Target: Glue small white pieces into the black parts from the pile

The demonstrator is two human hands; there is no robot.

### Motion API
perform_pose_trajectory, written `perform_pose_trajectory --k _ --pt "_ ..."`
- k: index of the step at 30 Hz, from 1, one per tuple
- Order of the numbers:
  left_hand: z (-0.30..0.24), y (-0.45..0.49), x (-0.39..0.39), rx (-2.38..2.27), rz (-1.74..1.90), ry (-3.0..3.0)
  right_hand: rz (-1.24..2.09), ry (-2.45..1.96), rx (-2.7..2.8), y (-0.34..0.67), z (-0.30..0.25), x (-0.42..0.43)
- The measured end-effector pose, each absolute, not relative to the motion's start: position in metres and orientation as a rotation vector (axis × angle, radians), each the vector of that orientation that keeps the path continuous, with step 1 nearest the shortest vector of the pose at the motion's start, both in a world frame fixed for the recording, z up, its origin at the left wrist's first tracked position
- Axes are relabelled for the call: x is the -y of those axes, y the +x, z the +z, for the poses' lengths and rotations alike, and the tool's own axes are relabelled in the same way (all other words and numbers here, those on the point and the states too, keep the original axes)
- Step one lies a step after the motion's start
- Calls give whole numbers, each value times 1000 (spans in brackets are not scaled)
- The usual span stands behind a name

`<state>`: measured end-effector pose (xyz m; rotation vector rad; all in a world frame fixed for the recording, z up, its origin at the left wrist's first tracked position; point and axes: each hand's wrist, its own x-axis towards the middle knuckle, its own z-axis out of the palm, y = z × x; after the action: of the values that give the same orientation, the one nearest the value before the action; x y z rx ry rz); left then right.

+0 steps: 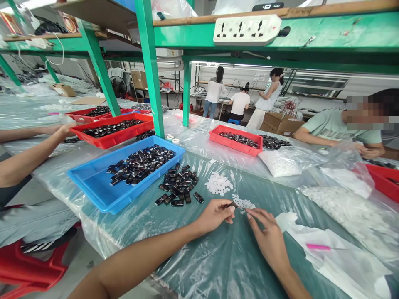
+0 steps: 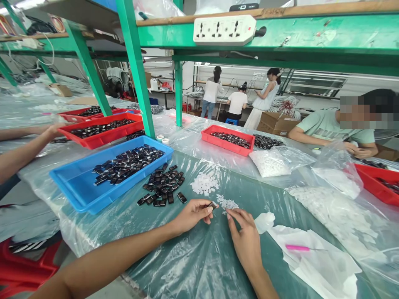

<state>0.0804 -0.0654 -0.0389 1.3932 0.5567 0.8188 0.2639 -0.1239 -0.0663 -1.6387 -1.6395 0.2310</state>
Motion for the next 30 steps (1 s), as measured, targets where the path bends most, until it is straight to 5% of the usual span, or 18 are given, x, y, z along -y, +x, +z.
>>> perform_pose_trajectory --k 30 --pt "-44 84 71 -555 712 1397 288 -1691 1598 267 -75 115"
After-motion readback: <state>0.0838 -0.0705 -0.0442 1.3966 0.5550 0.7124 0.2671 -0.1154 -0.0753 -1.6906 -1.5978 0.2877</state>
